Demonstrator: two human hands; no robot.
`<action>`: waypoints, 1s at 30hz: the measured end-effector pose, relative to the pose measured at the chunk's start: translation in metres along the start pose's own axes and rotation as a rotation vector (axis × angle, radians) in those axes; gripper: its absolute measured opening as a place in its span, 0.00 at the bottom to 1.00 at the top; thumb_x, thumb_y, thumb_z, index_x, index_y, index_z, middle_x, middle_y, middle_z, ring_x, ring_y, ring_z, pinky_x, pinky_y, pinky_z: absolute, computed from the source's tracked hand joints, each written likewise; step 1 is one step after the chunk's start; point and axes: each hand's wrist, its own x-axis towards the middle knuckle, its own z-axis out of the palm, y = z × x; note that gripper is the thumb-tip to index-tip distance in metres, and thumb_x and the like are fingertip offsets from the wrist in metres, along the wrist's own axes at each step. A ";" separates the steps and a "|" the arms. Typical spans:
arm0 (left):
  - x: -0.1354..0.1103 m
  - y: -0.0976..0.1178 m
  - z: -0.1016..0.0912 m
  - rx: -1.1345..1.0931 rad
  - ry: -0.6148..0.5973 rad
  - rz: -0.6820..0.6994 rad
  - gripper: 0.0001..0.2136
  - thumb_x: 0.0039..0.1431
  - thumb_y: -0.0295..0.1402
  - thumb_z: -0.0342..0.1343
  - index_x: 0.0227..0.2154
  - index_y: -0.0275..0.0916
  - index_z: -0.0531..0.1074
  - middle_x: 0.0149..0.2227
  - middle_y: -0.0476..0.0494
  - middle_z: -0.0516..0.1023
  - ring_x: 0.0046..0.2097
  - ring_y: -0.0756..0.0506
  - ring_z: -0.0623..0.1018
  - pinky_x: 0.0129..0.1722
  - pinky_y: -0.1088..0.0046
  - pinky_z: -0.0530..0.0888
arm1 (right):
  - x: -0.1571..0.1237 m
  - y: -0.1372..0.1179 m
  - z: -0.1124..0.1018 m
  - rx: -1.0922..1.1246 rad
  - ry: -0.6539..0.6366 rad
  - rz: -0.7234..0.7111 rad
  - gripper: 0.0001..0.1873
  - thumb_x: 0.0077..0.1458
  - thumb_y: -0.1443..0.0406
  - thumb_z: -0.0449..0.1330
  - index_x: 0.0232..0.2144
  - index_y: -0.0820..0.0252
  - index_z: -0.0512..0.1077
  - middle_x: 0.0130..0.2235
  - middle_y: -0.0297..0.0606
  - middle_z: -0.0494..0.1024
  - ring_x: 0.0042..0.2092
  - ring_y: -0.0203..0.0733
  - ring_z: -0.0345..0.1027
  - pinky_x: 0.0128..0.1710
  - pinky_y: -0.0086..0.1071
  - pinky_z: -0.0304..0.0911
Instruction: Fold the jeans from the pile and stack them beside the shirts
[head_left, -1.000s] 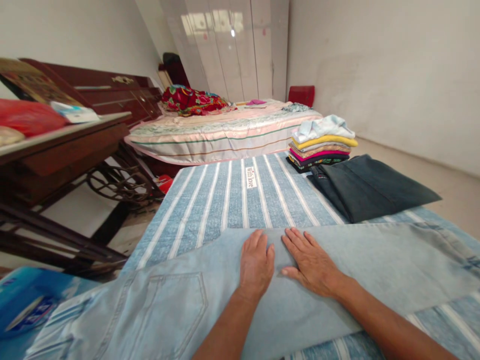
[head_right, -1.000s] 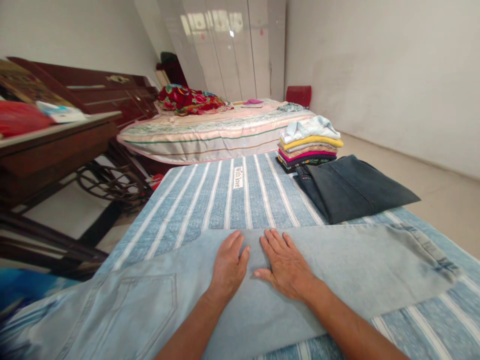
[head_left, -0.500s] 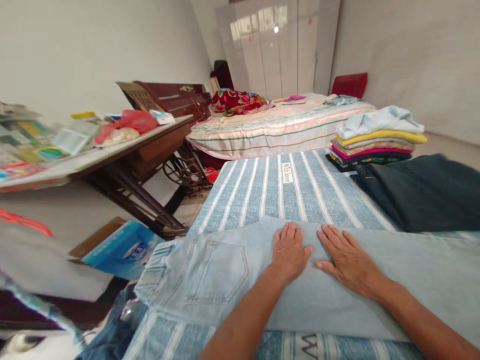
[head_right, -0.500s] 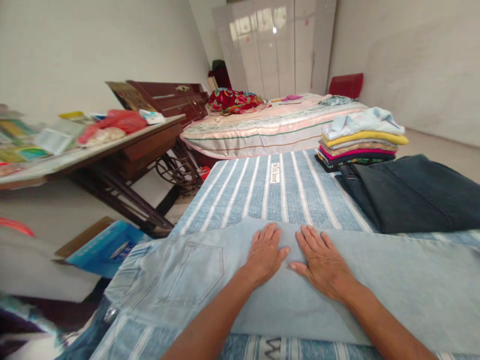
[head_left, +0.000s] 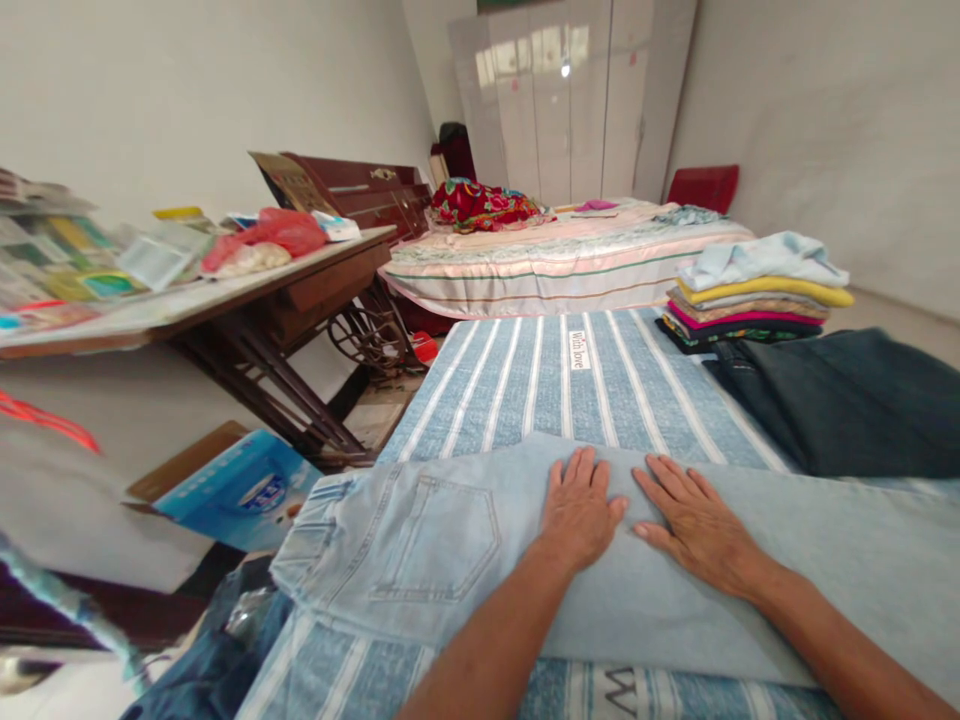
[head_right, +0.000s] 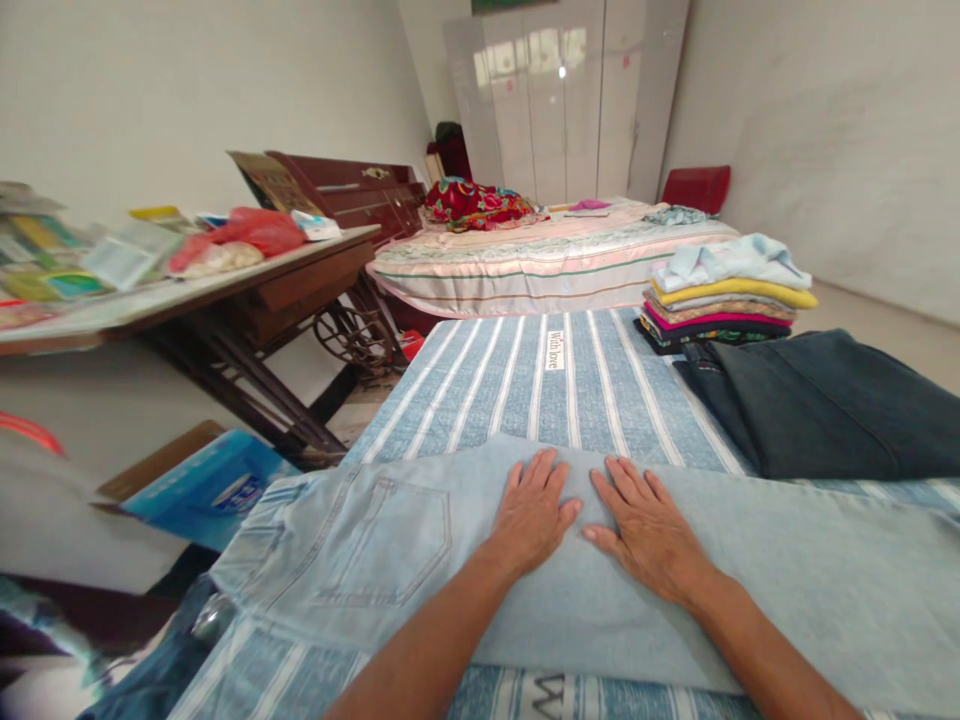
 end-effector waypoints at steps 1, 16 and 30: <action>0.000 0.000 0.000 0.005 0.015 0.004 0.25 0.63 0.46 0.38 0.57 0.37 0.57 0.63 0.38 0.54 0.64 0.41 0.51 0.60 0.52 0.52 | 0.003 0.000 -0.005 0.013 -0.015 0.004 0.36 0.56 0.43 0.45 0.58 0.58 0.60 0.62 0.47 0.55 0.63 0.52 0.45 0.58 0.49 0.48; -0.001 0.001 0.007 -0.016 0.090 0.006 0.26 0.63 0.46 0.36 0.58 0.36 0.58 0.62 0.36 0.55 0.64 0.41 0.51 0.60 0.53 0.50 | 0.128 -0.026 -0.051 0.042 -0.328 0.209 0.13 0.54 0.63 0.51 0.30 0.56 0.77 0.35 0.40 0.78 0.39 0.43 0.70 0.33 0.31 0.60; -0.002 0.001 0.011 0.009 0.117 0.022 0.26 0.63 0.46 0.35 0.57 0.35 0.57 0.63 0.36 0.54 0.64 0.40 0.50 0.60 0.54 0.51 | 0.154 -0.011 -0.054 0.219 -0.516 0.053 0.11 0.47 0.62 0.57 0.20 0.61 0.76 0.21 0.36 0.73 0.27 0.36 0.65 0.25 0.26 0.53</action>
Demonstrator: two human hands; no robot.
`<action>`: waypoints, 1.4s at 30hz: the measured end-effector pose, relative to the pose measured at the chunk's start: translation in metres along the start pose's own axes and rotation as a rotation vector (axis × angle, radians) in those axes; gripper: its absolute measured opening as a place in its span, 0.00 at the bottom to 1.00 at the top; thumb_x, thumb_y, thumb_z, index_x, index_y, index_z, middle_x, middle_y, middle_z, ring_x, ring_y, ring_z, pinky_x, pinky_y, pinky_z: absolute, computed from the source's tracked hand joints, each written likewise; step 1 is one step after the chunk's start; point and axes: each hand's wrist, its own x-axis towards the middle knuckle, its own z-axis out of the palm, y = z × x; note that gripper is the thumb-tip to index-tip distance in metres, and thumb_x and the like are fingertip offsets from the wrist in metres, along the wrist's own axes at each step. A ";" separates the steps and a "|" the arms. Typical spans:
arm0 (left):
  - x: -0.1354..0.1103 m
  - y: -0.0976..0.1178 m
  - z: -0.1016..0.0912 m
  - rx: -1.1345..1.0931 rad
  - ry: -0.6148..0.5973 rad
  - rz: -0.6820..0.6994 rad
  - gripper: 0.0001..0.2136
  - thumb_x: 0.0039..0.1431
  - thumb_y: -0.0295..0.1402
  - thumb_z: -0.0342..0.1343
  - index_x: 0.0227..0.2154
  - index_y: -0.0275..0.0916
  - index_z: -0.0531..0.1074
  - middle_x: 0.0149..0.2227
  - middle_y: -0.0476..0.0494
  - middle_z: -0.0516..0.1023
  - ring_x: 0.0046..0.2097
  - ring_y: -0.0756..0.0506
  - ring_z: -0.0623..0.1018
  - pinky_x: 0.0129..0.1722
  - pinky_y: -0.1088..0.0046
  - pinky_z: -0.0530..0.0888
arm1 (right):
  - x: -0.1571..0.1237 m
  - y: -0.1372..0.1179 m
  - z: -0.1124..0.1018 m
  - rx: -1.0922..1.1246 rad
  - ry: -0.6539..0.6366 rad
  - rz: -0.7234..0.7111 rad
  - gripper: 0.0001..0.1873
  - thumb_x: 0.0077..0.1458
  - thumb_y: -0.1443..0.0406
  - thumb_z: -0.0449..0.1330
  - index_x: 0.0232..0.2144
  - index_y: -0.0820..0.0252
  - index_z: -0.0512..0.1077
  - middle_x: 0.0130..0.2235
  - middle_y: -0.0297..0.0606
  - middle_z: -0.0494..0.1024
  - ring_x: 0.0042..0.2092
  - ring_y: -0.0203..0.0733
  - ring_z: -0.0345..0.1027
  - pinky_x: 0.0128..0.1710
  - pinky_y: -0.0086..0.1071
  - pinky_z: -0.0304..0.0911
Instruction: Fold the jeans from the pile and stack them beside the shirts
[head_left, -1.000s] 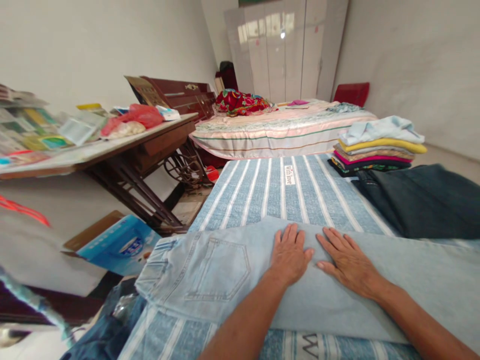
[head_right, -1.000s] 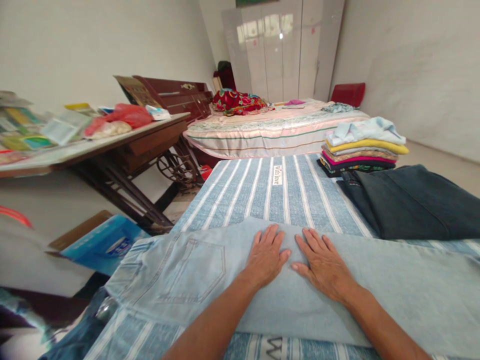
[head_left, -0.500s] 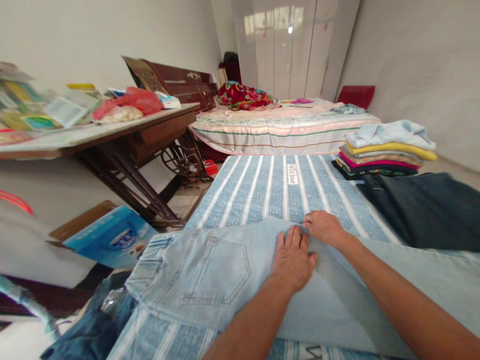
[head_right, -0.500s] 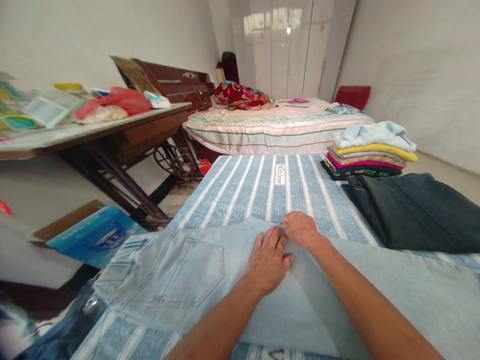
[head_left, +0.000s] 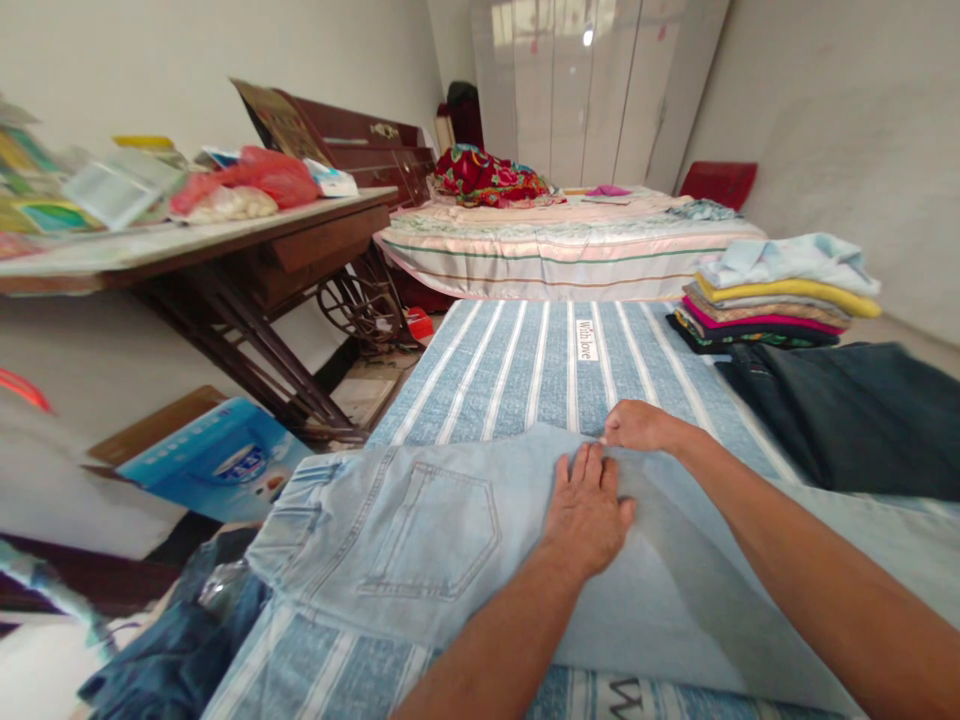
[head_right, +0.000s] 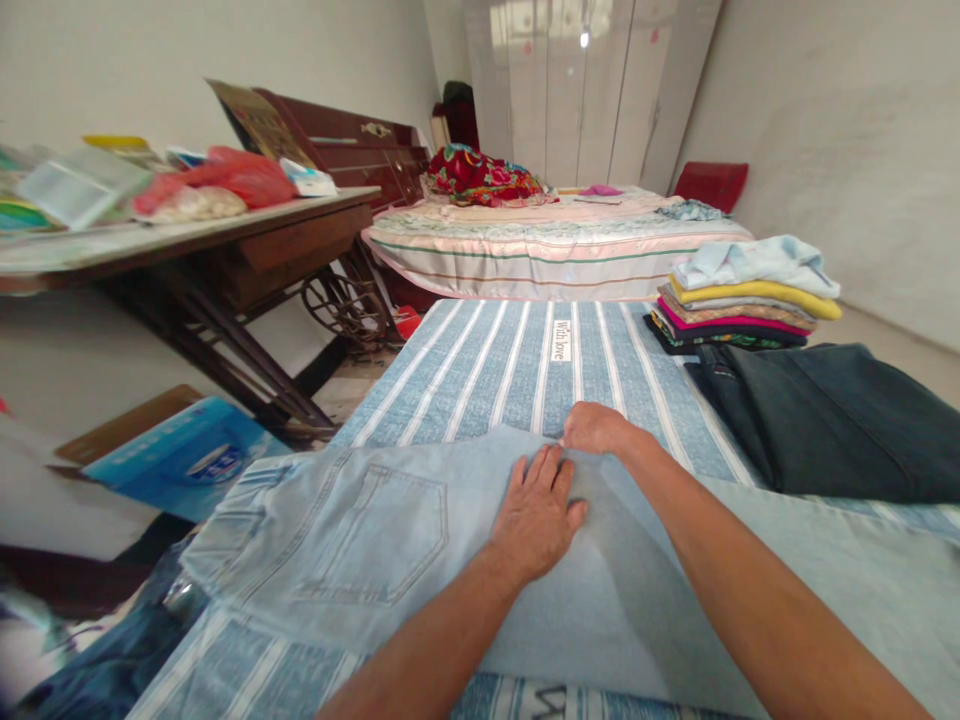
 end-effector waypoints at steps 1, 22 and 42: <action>0.000 0.000 0.000 0.002 0.000 0.000 0.26 0.63 0.46 0.35 0.57 0.34 0.57 0.62 0.36 0.54 0.64 0.40 0.50 0.60 0.54 0.51 | 0.000 0.001 0.000 0.014 -0.005 -0.013 0.10 0.46 0.64 0.57 0.20 0.61 0.76 0.21 0.35 0.73 0.27 0.35 0.64 0.25 0.26 0.53; 0.001 0.003 -0.003 0.002 0.035 -0.017 0.25 0.62 0.45 0.40 0.57 0.36 0.58 0.61 0.35 0.55 0.63 0.38 0.52 0.60 0.53 0.53 | 0.003 0.015 0.004 0.279 -0.080 -0.016 0.05 0.35 0.65 0.59 0.19 0.62 0.72 0.17 0.27 0.65 0.23 0.31 0.57 0.22 0.25 0.51; 0.000 0.005 -0.009 0.011 -0.009 0.103 0.20 0.65 0.39 0.36 0.54 0.36 0.60 0.59 0.39 0.61 0.61 0.42 0.57 0.59 0.53 0.55 | 0.002 0.022 0.011 0.413 -0.002 0.032 0.10 0.38 0.60 0.59 0.19 0.63 0.73 0.17 0.29 0.66 0.24 0.32 0.58 0.24 0.26 0.52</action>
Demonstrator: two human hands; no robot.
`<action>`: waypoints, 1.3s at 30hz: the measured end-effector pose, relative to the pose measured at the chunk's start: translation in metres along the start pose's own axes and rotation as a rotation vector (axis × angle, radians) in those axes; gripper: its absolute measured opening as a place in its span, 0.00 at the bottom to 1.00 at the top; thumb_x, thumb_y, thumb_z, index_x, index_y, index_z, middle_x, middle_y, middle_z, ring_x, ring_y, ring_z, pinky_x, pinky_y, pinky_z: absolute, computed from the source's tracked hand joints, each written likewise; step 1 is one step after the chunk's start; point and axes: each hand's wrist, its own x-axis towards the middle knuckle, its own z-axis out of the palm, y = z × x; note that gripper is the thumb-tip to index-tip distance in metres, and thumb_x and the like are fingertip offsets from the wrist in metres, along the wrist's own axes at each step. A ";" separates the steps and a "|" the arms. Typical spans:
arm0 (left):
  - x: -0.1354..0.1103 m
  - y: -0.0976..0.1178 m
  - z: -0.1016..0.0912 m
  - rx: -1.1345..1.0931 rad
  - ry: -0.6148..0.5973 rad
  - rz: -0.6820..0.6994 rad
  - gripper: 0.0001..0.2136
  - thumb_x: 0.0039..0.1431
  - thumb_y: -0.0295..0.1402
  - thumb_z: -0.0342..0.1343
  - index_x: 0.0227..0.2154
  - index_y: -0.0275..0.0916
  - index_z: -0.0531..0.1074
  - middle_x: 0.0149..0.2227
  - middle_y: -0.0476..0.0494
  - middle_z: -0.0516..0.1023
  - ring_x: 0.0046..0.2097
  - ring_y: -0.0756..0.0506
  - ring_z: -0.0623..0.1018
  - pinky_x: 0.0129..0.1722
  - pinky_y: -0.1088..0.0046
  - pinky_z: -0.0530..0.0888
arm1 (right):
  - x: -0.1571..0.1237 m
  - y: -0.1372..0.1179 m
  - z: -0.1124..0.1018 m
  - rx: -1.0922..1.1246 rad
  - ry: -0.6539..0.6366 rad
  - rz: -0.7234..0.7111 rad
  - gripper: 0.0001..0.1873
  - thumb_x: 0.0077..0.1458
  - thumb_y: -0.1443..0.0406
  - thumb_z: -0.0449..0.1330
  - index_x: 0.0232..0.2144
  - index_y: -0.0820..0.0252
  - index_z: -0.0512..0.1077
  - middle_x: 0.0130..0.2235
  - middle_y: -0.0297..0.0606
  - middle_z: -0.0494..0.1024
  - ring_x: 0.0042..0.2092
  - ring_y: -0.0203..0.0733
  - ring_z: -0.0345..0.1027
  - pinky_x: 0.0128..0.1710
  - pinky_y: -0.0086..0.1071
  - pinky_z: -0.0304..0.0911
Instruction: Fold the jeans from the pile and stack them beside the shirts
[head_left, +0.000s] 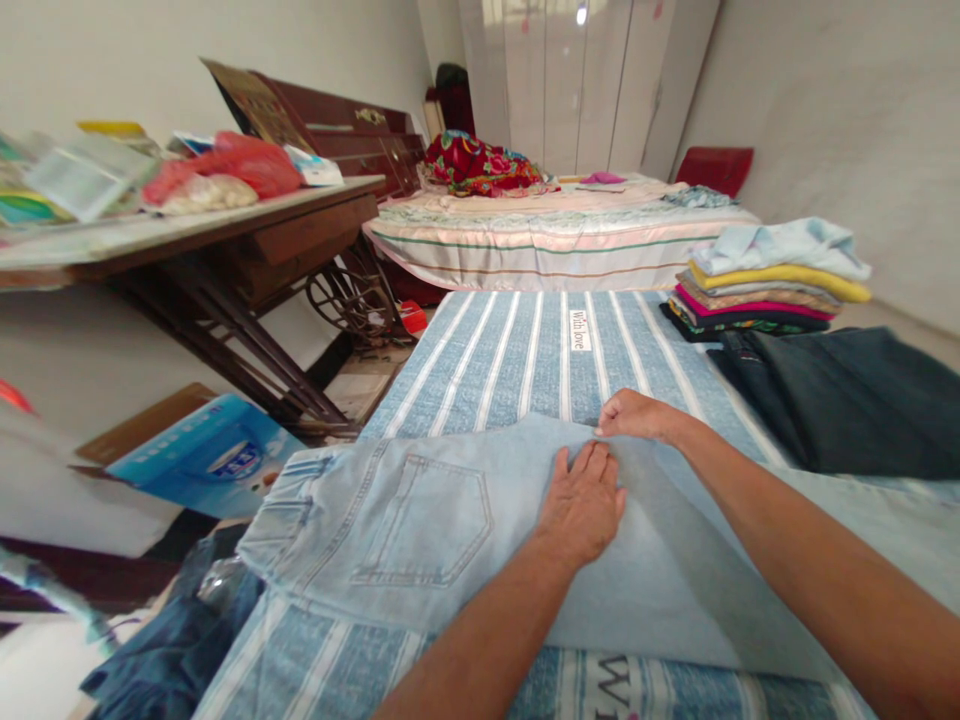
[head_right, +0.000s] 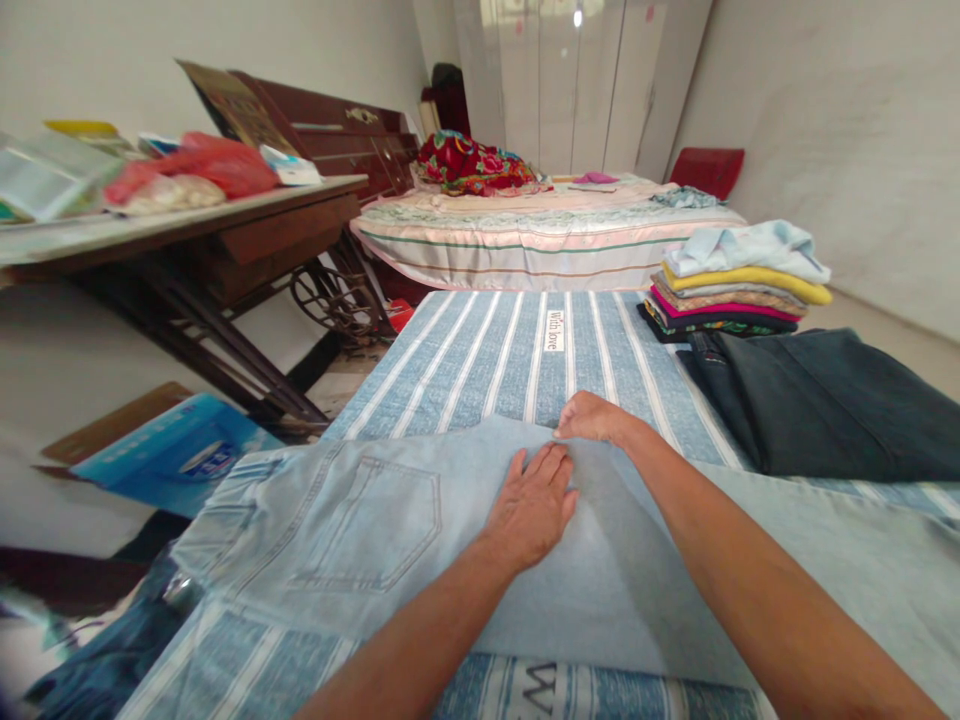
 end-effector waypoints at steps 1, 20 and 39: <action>0.000 0.000 0.000 0.004 0.002 0.001 0.20 0.65 0.39 0.36 0.54 0.36 0.60 0.60 0.39 0.61 0.61 0.42 0.56 0.59 0.53 0.55 | 0.000 0.000 -0.001 0.003 -0.010 0.000 0.10 0.39 0.60 0.59 0.19 0.63 0.73 0.17 0.29 0.65 0.23 0.32 0.58 0.24 0.26 0.53; 0.000 0.000 0.001 0.011 0.013 0.013 0.21 0.65 0.39 0.35 0.56 0.36 0.58 0.60 0.41 0.62 0.61 0.44 0.57 0.58 0.53 0.56 | 0.011 0.002 -0.005 -0.242 -0.138 0.073 0.10 0.37 0.71 0.55 0.24 0.61 0.75 0.16 0.30 0.68 0.19 0.34 0.62 0.19 0.25 0.55; 0.001 -0.002 0.002 0.006 0.011 0.001 0.19 0.64 0.40 0.37 0.53 0.37 0.61 0.61 0.41 0.59 0.63 0.43 0.55 0.59 0.53 0.55 | -0.003 0.007 0.000 -0.345 0.086 -0.136 0.10 0.41 0.70 0.53 0.22 0.60 0.75 0.23 0.32 0.74 0.28 0.35 0.65 0.27 0.25 0.54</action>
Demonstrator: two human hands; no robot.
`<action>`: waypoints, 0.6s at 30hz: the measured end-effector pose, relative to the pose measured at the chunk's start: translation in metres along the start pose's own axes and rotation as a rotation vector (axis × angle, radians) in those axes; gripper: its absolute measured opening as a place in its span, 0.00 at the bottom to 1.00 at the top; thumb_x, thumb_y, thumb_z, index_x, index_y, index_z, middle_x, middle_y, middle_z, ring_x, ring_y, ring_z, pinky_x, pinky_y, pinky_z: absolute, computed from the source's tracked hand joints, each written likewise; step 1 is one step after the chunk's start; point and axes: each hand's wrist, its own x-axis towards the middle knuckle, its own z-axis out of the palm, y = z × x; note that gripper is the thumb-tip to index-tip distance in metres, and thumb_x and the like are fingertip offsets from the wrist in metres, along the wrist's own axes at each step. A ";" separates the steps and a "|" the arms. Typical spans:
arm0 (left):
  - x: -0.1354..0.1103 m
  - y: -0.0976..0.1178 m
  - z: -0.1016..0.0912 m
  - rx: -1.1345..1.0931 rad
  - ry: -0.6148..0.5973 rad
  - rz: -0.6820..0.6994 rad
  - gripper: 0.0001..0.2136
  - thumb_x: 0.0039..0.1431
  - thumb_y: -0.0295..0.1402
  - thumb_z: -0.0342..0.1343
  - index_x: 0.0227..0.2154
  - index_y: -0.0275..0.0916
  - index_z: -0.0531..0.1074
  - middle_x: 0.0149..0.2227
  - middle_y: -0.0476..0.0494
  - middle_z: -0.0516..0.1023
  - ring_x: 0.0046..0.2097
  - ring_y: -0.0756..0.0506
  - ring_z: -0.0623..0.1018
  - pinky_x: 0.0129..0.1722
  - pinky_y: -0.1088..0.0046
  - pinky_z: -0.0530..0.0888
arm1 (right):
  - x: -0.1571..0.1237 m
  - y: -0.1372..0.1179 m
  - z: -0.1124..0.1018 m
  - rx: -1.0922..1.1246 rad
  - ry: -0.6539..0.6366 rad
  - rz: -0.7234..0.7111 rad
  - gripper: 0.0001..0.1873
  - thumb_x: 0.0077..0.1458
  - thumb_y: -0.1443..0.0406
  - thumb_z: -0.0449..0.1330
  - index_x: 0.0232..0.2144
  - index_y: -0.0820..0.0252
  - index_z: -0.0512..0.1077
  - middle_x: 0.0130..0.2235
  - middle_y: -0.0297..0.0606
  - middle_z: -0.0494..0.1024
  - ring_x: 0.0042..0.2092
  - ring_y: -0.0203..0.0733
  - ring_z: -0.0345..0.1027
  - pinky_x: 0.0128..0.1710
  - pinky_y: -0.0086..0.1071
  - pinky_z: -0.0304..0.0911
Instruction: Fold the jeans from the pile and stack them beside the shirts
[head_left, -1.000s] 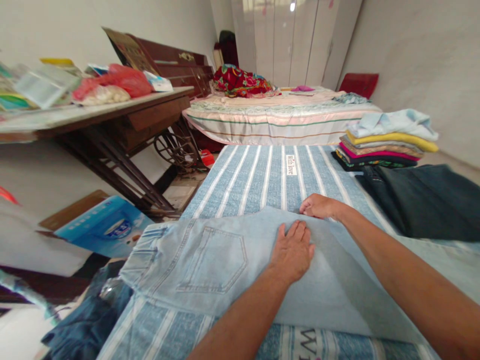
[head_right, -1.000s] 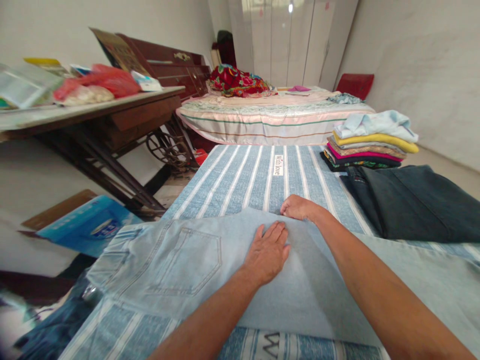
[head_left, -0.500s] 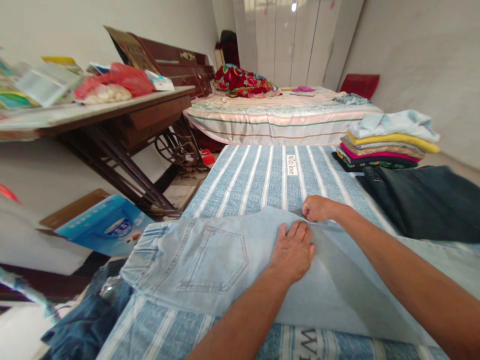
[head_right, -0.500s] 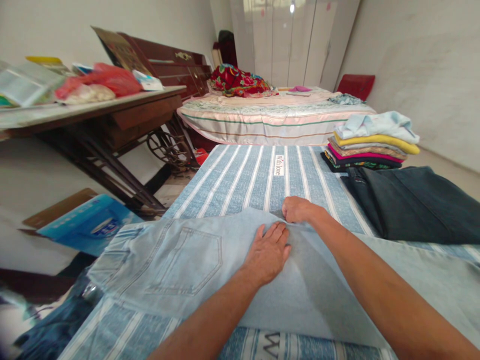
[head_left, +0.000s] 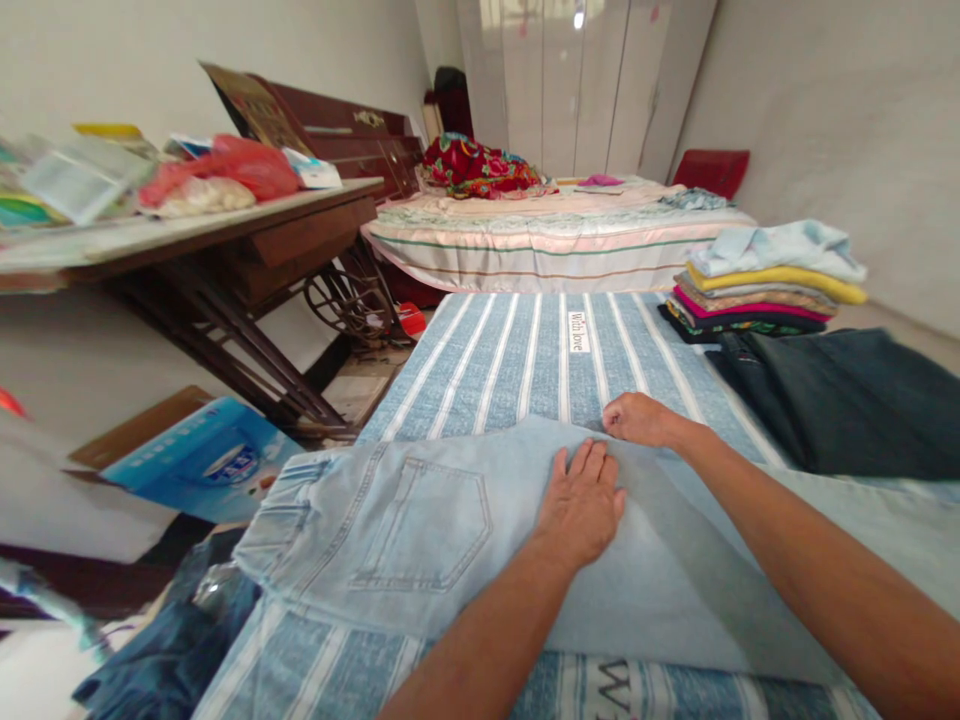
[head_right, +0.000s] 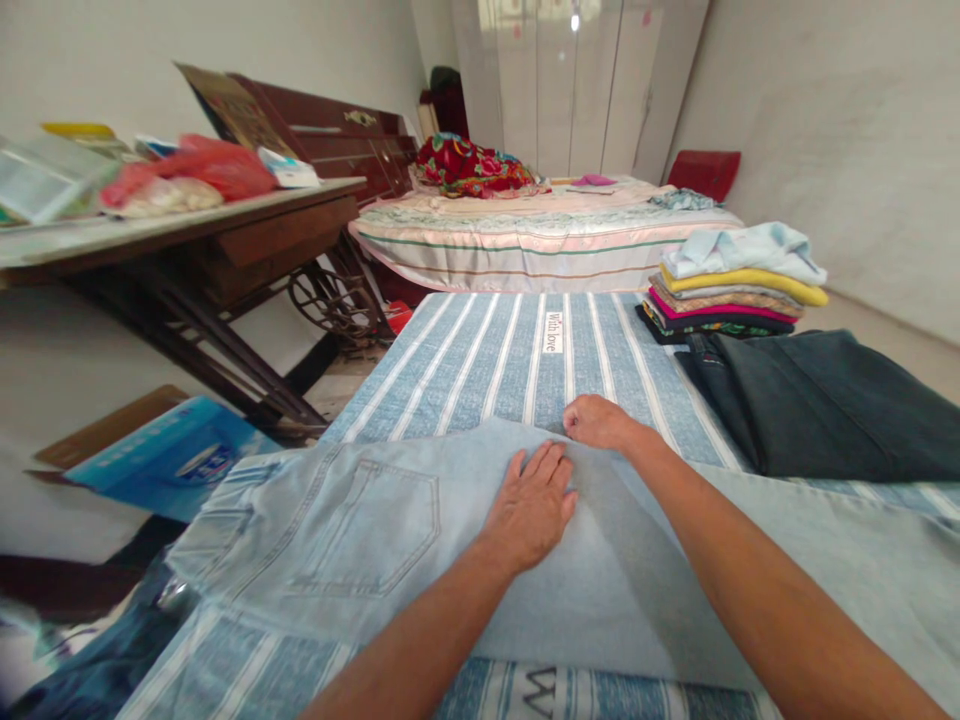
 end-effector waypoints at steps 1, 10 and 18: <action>0.000 0.000 0.001 0.002 0.002 -0.001 0.19 0.64 0.40 0.37 0.53 0.37 0.61 0.61 0.41 0.59 0.63 0.43 0.54 0.59 0.53 0.55 | 0.000 0.002 0.000 0.018 0.005 -0.003 0.10 0.43 0.69 0.53 0.22 0.60 0.75 0.24 0.32 0.74 0.29 0.35 0.66 0.27 0.25 0.55; 0.000 -0.002 0.004 0.016 0.014 -0.018 0.20 0.64 0.41 0.38 0.54 0.38 0.60 0.62 0.39 0.56 0.64 0.41 0.52 0.59 0.54 0.54 | -0.012 0.012 0.003 0.079 0.037 0.001 0.10 0.47 0.61 0.57 0.26 0.61 0.75 0.25 0.31 0.75 0.30 0.35 0.67 0.28 0.26 0.57; 0.004 0.000 0.002 0.018 -0.044 -0.029 0.21 0.64 0.41 0.38 0.55 0.37 0.58 0.63 0.35 0.53 0.64 0.40 0.51 0.59 0.54 0.52 | -0.025 0.000 0.004 -0.115 0.146 0.153 0.11 0.50 0.58 0.58 0.26 0.59 0.73 0.28 0.36 0.75 0.32 0.39 0.67 0.31 0.29 0.57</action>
